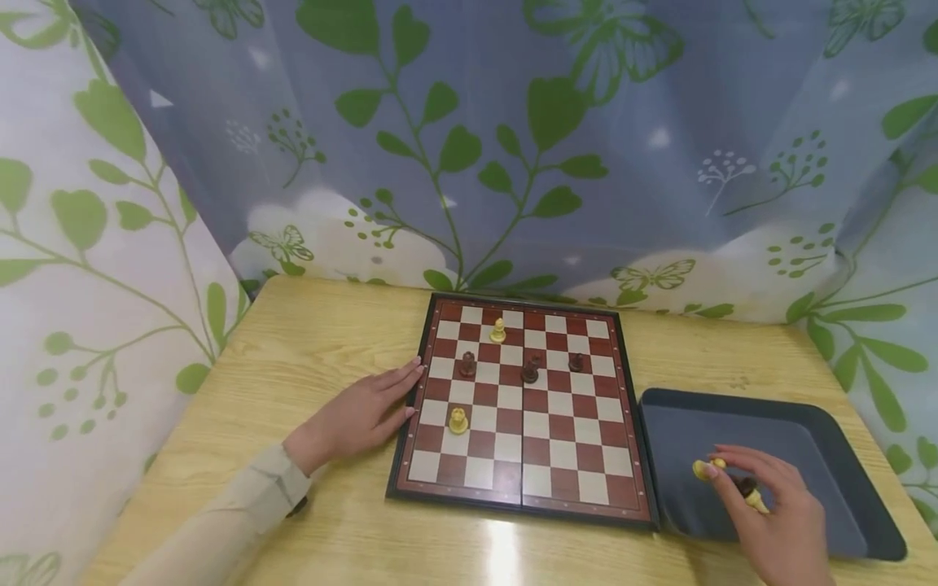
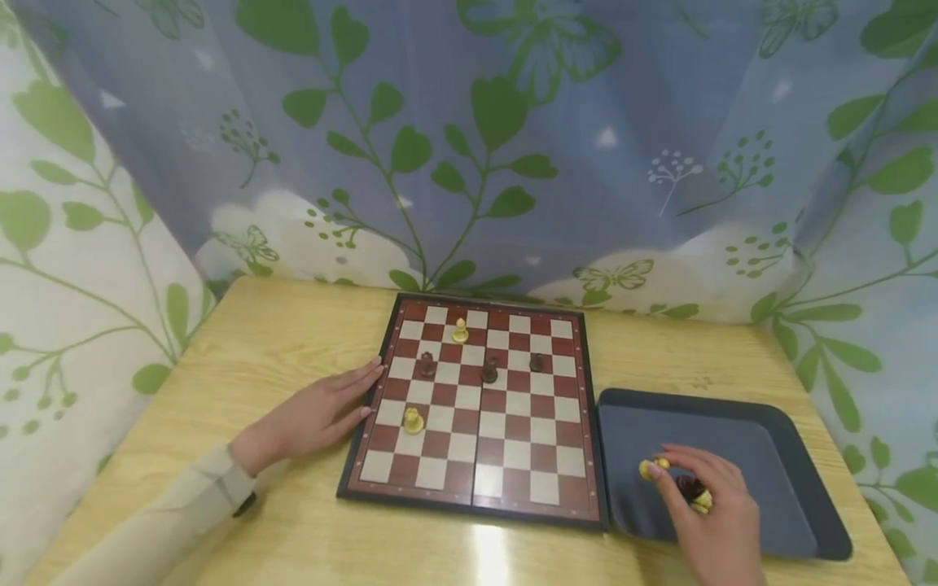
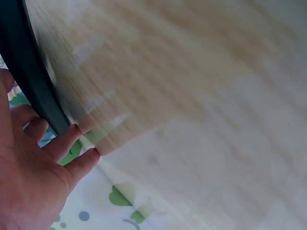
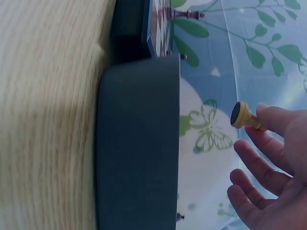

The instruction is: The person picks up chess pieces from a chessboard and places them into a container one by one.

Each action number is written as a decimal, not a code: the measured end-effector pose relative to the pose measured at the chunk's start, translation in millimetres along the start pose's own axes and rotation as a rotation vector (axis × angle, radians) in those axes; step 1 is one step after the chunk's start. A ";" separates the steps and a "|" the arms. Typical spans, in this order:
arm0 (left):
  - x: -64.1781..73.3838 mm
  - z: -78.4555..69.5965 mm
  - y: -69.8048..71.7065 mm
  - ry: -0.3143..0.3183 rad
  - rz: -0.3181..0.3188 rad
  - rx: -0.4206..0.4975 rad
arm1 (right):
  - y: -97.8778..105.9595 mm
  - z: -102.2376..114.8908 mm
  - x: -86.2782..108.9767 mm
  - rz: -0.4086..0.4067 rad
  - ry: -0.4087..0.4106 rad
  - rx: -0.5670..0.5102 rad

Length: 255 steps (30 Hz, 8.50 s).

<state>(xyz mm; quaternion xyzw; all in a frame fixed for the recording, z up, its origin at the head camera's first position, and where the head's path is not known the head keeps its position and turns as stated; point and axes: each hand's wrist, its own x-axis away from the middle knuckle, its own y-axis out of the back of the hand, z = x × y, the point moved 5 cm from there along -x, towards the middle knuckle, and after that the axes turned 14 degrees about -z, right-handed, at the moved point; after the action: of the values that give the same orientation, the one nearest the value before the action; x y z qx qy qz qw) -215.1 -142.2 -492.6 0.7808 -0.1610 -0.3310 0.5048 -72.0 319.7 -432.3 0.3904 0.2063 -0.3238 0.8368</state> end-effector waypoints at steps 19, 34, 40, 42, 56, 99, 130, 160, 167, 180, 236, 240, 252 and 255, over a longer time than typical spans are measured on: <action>2.7 1.3 1.2 0.010 -0.004 0.001 | 20.7 -38.6 10.0 -0.040 -0.194 0.250; -2.7 -2.9 2.2 0.017 0.007 0.019 | 34.8 -53.2 0.3 -0.007 -0.133 0.268; -2.6 -1.9 1.2 0.013 0.007 0.012 | 36.6 -58.1 -1.9 -0.030 -0.073 0.275; -2.5 -1.7 1.5 0.016 0.006 0.007 | 37.6 -59.6 -2.5 -0.038 -0.068 0.278; -1.1 0.0 -0.3 0.013 -0.006 0.016 | 40.8 -61.9 -6.8 -0.078 -0.101 0.288; -1.3 -4.5 1.4 0.044 0.026 0.034 | 30.8 -63.8 8.7 -0.042 -0.240 0.331; -0.6 1.0 -2.3 0.040 0.031 0.021 | -38.5 2.2 -22.6 0.219 -0.001 -0.028; -2.1 0.4 0.3 0.017 0.005 0.037 | -160.0 44.5 -75.5 0.738 0.151 -0.133; -0.8 0.4 0.6 0.035 0.021 0.031 | -168.3 40.5 -78.5 0.750 0.146 -0.138; -2.0 -2.9 1.2 0.026 0.004 0.036 | -174.3 41.8 -86.4 0.753 0.201 -0.148; -2.2 -1.9 1.6 0.048 0.013 0.049 | -83.8 47.1 -60.2 0.364 0.196 -0.101; -3.0 -2.3 1.4 0.046 0.013 0.050 | -75.9 42.8 -58.7 0.311 0.199 -0.090; -0.8 -0.6 0.1 0.042 0.019 0.043 | -69.5 38.6 -48.8 0.300 0.147 -0.078; -0.5 -0.8 0.4 0.042 0.023 0.046 | -68.7 35.7 -45.0 0.276 0.138 -0.061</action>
<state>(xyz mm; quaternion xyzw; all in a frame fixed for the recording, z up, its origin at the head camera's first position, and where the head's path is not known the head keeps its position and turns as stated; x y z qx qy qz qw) -214.9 -141.5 -491.8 0.7971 -0.1668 -0.3052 0.4937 -148.8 275.3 -419.3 0.4110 0.2176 -0.1717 0.8685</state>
